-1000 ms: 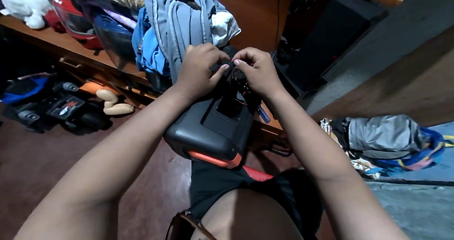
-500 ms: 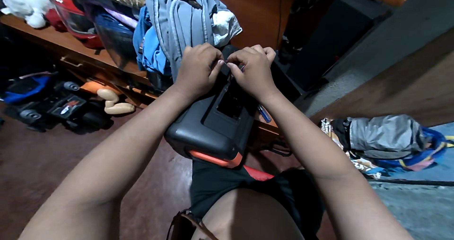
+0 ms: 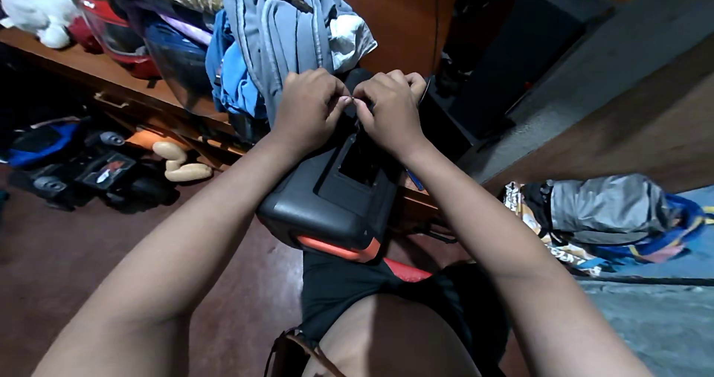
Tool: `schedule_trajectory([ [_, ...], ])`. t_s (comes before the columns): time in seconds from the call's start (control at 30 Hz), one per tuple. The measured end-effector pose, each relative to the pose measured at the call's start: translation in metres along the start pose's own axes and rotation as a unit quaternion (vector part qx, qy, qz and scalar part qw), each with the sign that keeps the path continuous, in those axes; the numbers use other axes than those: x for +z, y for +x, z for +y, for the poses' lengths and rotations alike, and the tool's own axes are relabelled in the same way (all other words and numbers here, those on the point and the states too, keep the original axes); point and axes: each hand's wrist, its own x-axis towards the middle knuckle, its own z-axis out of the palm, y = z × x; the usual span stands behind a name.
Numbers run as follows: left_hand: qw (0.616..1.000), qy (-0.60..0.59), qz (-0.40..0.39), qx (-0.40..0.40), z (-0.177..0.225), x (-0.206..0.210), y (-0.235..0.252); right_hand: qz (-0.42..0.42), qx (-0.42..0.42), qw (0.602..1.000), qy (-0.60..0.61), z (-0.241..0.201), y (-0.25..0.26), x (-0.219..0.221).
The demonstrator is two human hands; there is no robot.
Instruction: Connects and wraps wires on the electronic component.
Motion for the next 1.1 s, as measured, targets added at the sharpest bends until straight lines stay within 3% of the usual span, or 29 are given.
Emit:
schedule_trajectory([
  [0.17,1.000,0.020,0.018,0.014,0.000,-0.004,-0.002,0.004,0.002,1.000,-0.004,0.001,0.000,-0.001],
  [0.47,0.977,0.163,0.067,0.119,0.004,-0.003,0.001,0.016,-0.009,1.000,-0.004,-0.004,0.001,-0.004],
  [0.53,0.989,0.123,0.027,0.081,0.005,-0.003,0.001,0.048,-0.047,0.998,-0.018,-0.003,-0.001,-0.001],
  [0.6,0.999,0.025,-0.046,-0.008,0.007,-0.004,0.002,0.098,-0.111,0.988,-0.038,0.000,-0.003,0.005],
  [0.7,0.971,-0.138,-0.109,-0.161,0.009,-0.004,0.004,0.130,-0.170,0.976,-0.051,0.005,-0.005,0.008],
  [0.77,0.949,-0.209,-0.113,-0.207,0.008,-0.003,0.005,0.112,-0.159,0.980,-0.045,0.008,-0.003,0.008],
  [0.83,0.958,-0.200,-0.089,-0.187,0.006,-0.002,0.003,0.056,-0.110,0.992,-0.026,0.009,0.002,0.001],
  [0.97,0.996,-0.056,-0.007,-0.064,-0.001,-0.003,-0.001,-0.090,0.009,0.995,0.040,0.008,0.015,-0.018],
  [1.1,0.993,0.090,0.055,0.049,0.003,-0.007,-0.001,-0.148,0.048,0.985,0.075,0.010,0.021,-0.024],
])
